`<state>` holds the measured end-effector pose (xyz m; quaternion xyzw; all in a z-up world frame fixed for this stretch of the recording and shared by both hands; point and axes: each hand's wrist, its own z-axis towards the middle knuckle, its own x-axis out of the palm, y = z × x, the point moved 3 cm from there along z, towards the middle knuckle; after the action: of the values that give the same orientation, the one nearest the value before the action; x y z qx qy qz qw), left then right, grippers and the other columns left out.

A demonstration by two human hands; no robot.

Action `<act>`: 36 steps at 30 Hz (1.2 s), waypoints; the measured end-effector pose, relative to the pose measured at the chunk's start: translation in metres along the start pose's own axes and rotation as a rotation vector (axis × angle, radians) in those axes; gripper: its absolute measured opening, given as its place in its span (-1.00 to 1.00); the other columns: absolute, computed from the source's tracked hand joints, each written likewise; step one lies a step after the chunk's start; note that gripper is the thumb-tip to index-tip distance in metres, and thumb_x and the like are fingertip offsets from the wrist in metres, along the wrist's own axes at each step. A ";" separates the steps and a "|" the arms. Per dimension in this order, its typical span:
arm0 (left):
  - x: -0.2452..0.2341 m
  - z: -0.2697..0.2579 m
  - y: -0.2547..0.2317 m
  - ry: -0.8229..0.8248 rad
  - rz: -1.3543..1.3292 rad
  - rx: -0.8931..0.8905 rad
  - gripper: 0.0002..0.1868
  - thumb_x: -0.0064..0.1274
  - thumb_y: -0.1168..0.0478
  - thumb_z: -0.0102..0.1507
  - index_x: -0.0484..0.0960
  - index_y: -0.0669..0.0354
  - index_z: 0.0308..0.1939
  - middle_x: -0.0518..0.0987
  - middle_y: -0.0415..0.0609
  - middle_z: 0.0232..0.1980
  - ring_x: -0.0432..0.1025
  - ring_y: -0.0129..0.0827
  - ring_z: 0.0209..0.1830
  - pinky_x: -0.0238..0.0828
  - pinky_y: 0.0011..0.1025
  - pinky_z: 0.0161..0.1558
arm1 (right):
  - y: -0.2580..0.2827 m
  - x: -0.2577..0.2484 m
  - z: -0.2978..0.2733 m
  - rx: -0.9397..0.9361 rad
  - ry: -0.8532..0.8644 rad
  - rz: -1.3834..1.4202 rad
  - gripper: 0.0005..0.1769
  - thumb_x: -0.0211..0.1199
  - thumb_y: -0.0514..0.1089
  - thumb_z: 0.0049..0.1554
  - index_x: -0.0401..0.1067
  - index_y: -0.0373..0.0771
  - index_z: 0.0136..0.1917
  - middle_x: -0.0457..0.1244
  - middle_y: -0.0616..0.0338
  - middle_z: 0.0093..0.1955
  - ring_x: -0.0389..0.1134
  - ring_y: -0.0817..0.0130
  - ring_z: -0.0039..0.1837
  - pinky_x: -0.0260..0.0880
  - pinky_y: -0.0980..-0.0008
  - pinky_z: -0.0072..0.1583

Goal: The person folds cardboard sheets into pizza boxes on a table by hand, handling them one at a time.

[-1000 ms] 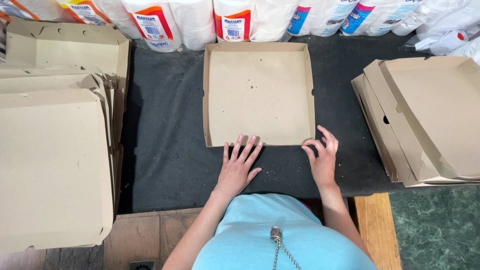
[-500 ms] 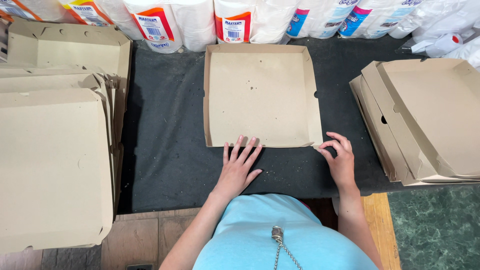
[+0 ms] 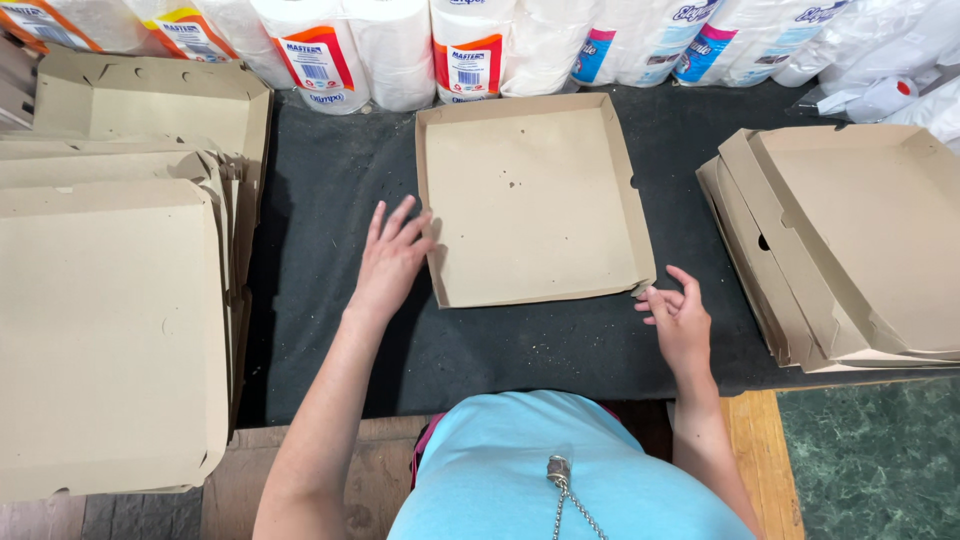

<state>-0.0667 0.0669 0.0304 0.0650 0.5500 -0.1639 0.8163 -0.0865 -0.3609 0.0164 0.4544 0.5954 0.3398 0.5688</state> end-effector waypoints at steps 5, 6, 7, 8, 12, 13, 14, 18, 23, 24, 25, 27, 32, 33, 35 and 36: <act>0.041 -0.024 -0.071 0.008 -0.203 0.273 -0.81 0.17 0.00 0.17 0.58 -0.02 -0.37 0.61 -0.18 -0.26 0.54 -0.38 -0.07 -0.15 0.11 0.58 | 0.015 0.018 -0.013 -0.009 0.031 0.109 -0.15 0.10 -0.19 0.32 -0.31 -0.41 0.66 0.07 -0.56 0.46 0.21 -0.27 0.45 0.33 -0.01 0.37; 0.060 -0.035 -0.089 0.022 -0.267 0.344 -0.67 0.14 -0.16 0.17 0.53 -0.05 -0.41 0.53 -0.23 -0.38 0.55 -0.42 -0.26 -0.07 0.09 0.58 | 0.016 0.021 -0.013 -0.050 0.038 0.107 -0.14 0.09 -0.20 0.32 -0.33 -0.38 0.67 -0.04 -0.58 0.55 0.12 -0.36 0.50 0.28 -0.09 0.43; 0.059 -0.037 -0.108 0.024 -0.269 0.344 -0.67 0.14 -0.16 0.17 0.53 -0.05 -0.41 0.53 -0.23 -0.38 0.55 -0.42 -0.26 -0.07 0.09 0.58 | 0.020 0.024 -0.013 -0.047 0.038 0.107 -0.14 0.09 -0.20 0.32 -0.33 -0.38 0.67 -0.04 -0.58 0.55 0.12 -0.36 0.50 0.28 -0.09 0.43; 0.058 -0.040 -0.129 0.059 -0.322 0.371 -0.70 0.18 -0.12 0.13 0.53 -0.04 -0.38 0.55 -0.24 -0.35 0.56 -0.43 -0.23 0.03 -0.02 0.56 | 0.024 0.026 -0.013 -0.058 0.054 0.094 -0.16 0.09 -0.18 0.32 -0.29 -0.37 0.67 -0.05 -0.53 0.57 0.07 -0.36 0.54 0.22 -0.13 0.46; 0.077 -0.037 -0.178 0.072 -0.433 0.357 -0.74 0.03 -0.06 0.29 0.52 0.00 -0.28 0.55 -0.22 -0.32 0.59 -0.38 -0.18 0.26 -0.21 0.41 | 0.025 0.038 -0.003 -0.146 0.158 0.068 -0.21 0.14 -0.23 0.28 -0.12 -0.36 0.66 -0.03 -0.41 0.61 -0.04 -0.39 0.59 0.19 -0.17 0.44; 0.078 -0.033 -0.178 0.071 -0.435 0.359 -0.74 0.03 -0.06 0.29 0.52 0.00 -0.28 0.55 -0.22 -0.32 0.59 -0.38 -0.18 0.26 -0.21 0.41 | 0.033 0.039 -0.006 -0.146 0.155 0.066 -0.21 0.14 -0.23 0.28 -0.12 -0.36 0.66 -0.03 -0.41 0.61 -0.04 -0.39 0.59 0.19 -0.17 0.44; 0.078 -0.028 -0.177 0.045 -0.386 0.311 -0.79 -0.03 -0.03 0.35 0.52 -0.02 -0.19 0.57 -0.21 -0.25 0.58 -0.39 -0.13 0.27 -0.22 0.40 | 0.041 0.042 -0.009 -0.158 0.175 0.007 -0.25 0.16 -0.22 0.27 -0.03 -0.33 0.63 0.01 -0.31 0.60 0.01 -0.31 0.59 0.22 -0.14 0.43; 0.040 -0.017 -0.170 -0.035 -0.342 0.215 -0.75 -0.13 0.10 0.42 0.51 -0.01 0.14 0.56 -0.13 0.05 0.42 -0.30 0.28 0.09 -0.03 0.50 | 0.054 0.042 -0.027 -0.301 0.139 -0.172 -0.50 0.31 -0.22 0.19 0.32 -0.28 0.38 0.12 -0.09 0.52 0.19 -0.14 0.51 0.34 0.00 0.40; 0.035 -0.042 -0.166 -0.096 -0.306 0.217 -0.86 -0.04 0.17 0.39 0.52 -0.03 0.03 0.47 -0.15 0.28 0.23 -0.20 0.49 -0.03 0.15 0.53 | 0.017 0.036 -0.039 -0.402 0.115 -0.338 -0.79 0.42 -0.15 0.11 0.49 -0.15 0.02 0.17 0.16 0.43 0.21 0.08 0.49 0.32 0.07 0.43; 0.035 -0.045 -0.164 -0.093 -0.287 0.183 -0.86 -0.01 0.18 0.38 0.53 -0.05 0.02 0.46 -0.16 0.35 0.20 -0.18 0.52 -0.09 0.18 0.53 | 0.007 0.036 -0.040 -0.429 0.119 -0.401 -0.85 0.43 -0.15 0.10 0.52 -0.10 -0.04 0.17 0.21 0.42 0.20 0.11 0.48 0.32 0.12 0.43; 0.036 -0.047 -0.163 -0.090 -0.290 0.185 -0.86 -0.01 0.18 0.38 0.53 -0.05 0.02 0.46 -0.16 0.35 0.20 -0.18 0.52 -0.09 0.18 0.53 | 0.010 0.038 -0.041 -0.425 0.119 -0.402 -0.85 0.43 -0.15 0.10 0.52 -0.10 -0.04 0.17 0.21 0.42 0.20 0.11 0.48 0.32 0.12 0.43; 0.040 -0.049 -0.161 -0.068 -0.219 0.100 -0.74 0.05 0.15 0.34 0.50 -0.15 0.12 0.34 -0.25 0.49 0.07 -0.19 0.60 -0.25 0.27 0.52 | 0.016 0.041 -0.042 -0.430 0.119 -0.437 -0.87 0.36 -0.21 0.15 0.55 -0.10 0.00 0.16 0.20 0.44 0.18 0.11 0.50 0.33 0.15 0.43; 0.045 -0.050 -0.162 -0.012 -0.244 0.081 -0.67 0.09 0.12 0.33 0.48 -0.17 0.17 0.34 -0.24 0.50 0.03 -0.18 0.63 -0.37 0.29 0.52 | 0.022 0.048 -0.041 -0.408 0.074 -0.449 -0.79 0.41 -0.21 0.12 0.48 -0.14 0.03 0.14 0.14 0.45 0.18 0.04 0.50 0.35 0.07 0.42; 0.045 -0.049 -0.161 -0.004 -0.255 0.079 -0.67 0.08 0.11 0.33 0.47 -0.16 0.18 0.35 -0.23 0.49 0.02 -0.18 0.63 -0.38 0.27 0.53 | 0.024 0.049 -0.039 -0.412 0.050 -0.445 -0.76 0.42 -0.20 0.10 0.46 -0.15 0.03 0.12 0.13 0.44 0.18 0.04 0.50 0.37 0.04 0.42; 0.045 -0.049 -0.161 0.009 -0.260 0.074 -0.68 0.05 0.10 0.34 0.48 -0.17 0.18 0.36 -0.23 0.48 0.03 -0.19 0.64 -0.39 0.25 0.53 | 0.011 0.049 -0.037 -0.428 0.027 -0.456 -0.76 0.44 -0.17 0.10 0.43 -0.16 -0.01 0.12 0.14 0.43 0.19 0.05 0.49 0.37 0.08 0.41; 0.046 -0.049 -0.161 0.021 -0.266 0.070 -0.70 0.02 0.10 0.35 0.48 -0.18 0.18 0.36 -0.24 0.48 0.03 -0.20 0.64 -0.40 0.22 0.54 | 0.004 0.048 -0.035 -0.443 0.002 -0.468 -0.74 0.46 -0.14 0.10 0.40 -0.17 -0.04 0.12 0.15 0.42 0.20 0.06 0.48 0.37 0.12 0.41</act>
<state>-0.1487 -0.0785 -0.0188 0.0218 0.5564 -0.2888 0.7788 -0.1174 -0.3105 0.0070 0.1701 0.5959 0.3217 0.7159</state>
